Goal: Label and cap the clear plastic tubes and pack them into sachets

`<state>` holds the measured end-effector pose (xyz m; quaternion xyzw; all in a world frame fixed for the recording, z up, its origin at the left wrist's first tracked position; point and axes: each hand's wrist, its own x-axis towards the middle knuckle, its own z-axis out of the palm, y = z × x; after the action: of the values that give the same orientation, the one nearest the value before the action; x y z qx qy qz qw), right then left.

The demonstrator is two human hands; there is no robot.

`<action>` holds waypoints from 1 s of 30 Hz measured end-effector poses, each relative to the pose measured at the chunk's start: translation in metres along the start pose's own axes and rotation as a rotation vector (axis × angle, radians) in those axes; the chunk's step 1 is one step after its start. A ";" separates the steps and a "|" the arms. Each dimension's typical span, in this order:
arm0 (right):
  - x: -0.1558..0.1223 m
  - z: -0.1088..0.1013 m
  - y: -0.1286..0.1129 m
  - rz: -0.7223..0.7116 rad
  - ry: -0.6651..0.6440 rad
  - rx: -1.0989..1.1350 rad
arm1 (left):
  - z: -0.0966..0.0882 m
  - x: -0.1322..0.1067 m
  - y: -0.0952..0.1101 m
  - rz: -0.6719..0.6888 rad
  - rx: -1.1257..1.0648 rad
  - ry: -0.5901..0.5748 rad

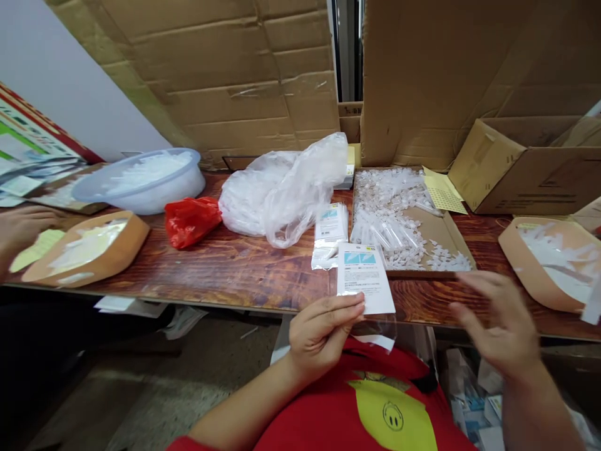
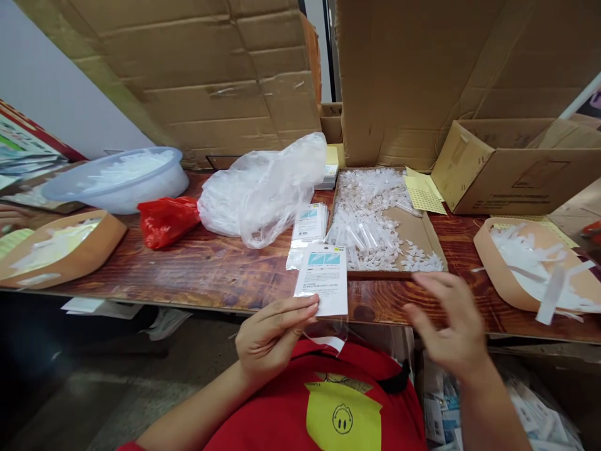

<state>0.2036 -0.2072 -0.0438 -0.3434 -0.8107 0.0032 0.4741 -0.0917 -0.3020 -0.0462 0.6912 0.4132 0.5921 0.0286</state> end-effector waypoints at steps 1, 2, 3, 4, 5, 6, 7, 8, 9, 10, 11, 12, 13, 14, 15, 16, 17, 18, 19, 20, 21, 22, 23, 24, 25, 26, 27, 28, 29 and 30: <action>0.005 0.012 -0.017 -0.015 -0.095 0.130 | 0.002 0.000 0.001 0.003 -0.010 -0.008; 0.008 0.024 -0.030 -0.005 -0.188 0.248 | 0.004 0.000 0.002 0.003 -0.013 -0.014; 0.009 0.034 -0.039 0.005 -0.276 0.349 | 0.005 0.000 0.003 0.002 -0.010 -0.018; 0.009 0.043 -0.044 0.020 -0.346 0.435 | 0.006 0.000 0.002 0.000 -0.005 -0.022; 0.009 0.050 -0.047 0.038 -0.395 0.502 | 0.006 -0.001 0.001 0.000 -0.003 -0.028; 0.009 0.057 -0.047 0.051 -0.428 0.549 | 0.006 -0.002 -0.001 0.001 -0.007 -0.035; 0.008 0.062 -0.046 0.059 -0.443 0.577 | 0.006 -0.003 -0.003 -0.001 -0.014 -0.044; 0.008 0.065 -0.043 0.056 -0.438 0.586 | 0.005 -0.004 -0.006 -0.005 -0.018 -0.055; 0.008 0.066 -0.040 0.044 -0.417 0.576 | 0.005 -0.006 -0.009 -0.014 -0.015 -0.067; 0.007 0.066 -0.037 0.029 -0.382 0.550 | 0.004 -0.009 -0.012 -0.030 -0.002 -0.075; 0.006 0.063 -0.033 0.017 -0.335 0.513 | 0.004 -0.011 -0.016 -0.046 0.026 -0.085; 0.005 0.058 -0.030 0.020 -0.288 0.471 | 0.004 -0.013 -0.020 -0.063 0.058 -0.084; 0.003 0.053 -0.026 0.041 -0.250 0.441 | 0.005 -0.014 -0.025 -0.077 0.087 -0.069; -0.001 0.047 -0.023 0.072 -0.221 0.422 | 0.007 -0.015 -0.030 -0.073 0.094 -0.066; -0.005 0.041 -0.020 0.109 -0.199 0.414 | 0.009 -0.015 -0.034 -0.062 0.090 -0.068; -0.011 0.036 -0.018 0.140 -0.179 0.416 | 0.012 -0.015 -0.037 -0.041 0.076 -0.077; -0.018 0.032 -0.017 0.162 -0.157 0.417 | 0.015 -0.013 -0.039 -0.011 0.055 -0.094; -0.025 0.029 -0.017 0.173 -0.135 0.409 | 0.018 -0.011 -0.039 0.024 0.030 -0.116; -0.033 0.027 -0.016 0.178 -0.118 0.395 | 0.021 -0.008 -0.038 0.062 0.006 -0.143; -0.041 0.026 -0.016 0.181 -0.109 0.378 | 0.023 -0.003 -0.035 0.101 -0.014 -0.171; -0.049 0.024 -0.015 0.187 -0.109 0.360 | 0.026 0.003 -0.032 0.140 -0.030 -0.199; -0.056 0.022 -0.014 0.200 -0.115 0.341 | 0.029 0.009 -0.029 0.178 -0.041 -0.228; -0.062 0.020 -0.012 0.218 -0.122 0.326 | 0.032 0.017 -0.025 0.216 -0.052 -0.256; -0.068 0.017 -0.010 0.237 -0.121 0.317 | 0.037 0.024 -0.021 0.252 -0.066 -0.284; -0.072 0.014 -0.008 0.259 -0.111 0.312 | 0.043 0.032 -0.018 0.283 -0.083 -0.315; -0.076 0.011 -0.006 0.285 -0.091 0.312 | 0.051 0.039 -0.015 0.304 -0.106 -0.342; -0.079 0.007 -0.004 0.319 -0.063 0.318 | 0.061 0.046 -0.014 0.316 -0.131 -0.369; -0.080 0.005 -0.002 0.359 -0.029 0.339 | 0.072 0.051 -0.013 0.315 -0.156 -0.396; -0.081 0.003 0.000 0.408 0.004 0.377 | 0.086 0.056 -0.013 0.308 -0.192 -0.402; -0.080 0.001 0.002 0.463 0.036 0.426 | 0.100 0.060 -0.014 0.319 -0.231 -0.419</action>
<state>0.2288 -0.2503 -0.1060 -0.4118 -0.6834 0.2748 0.5365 -0.0174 -0.2115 -0.0360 0.8469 0.2143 0.4767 0.0982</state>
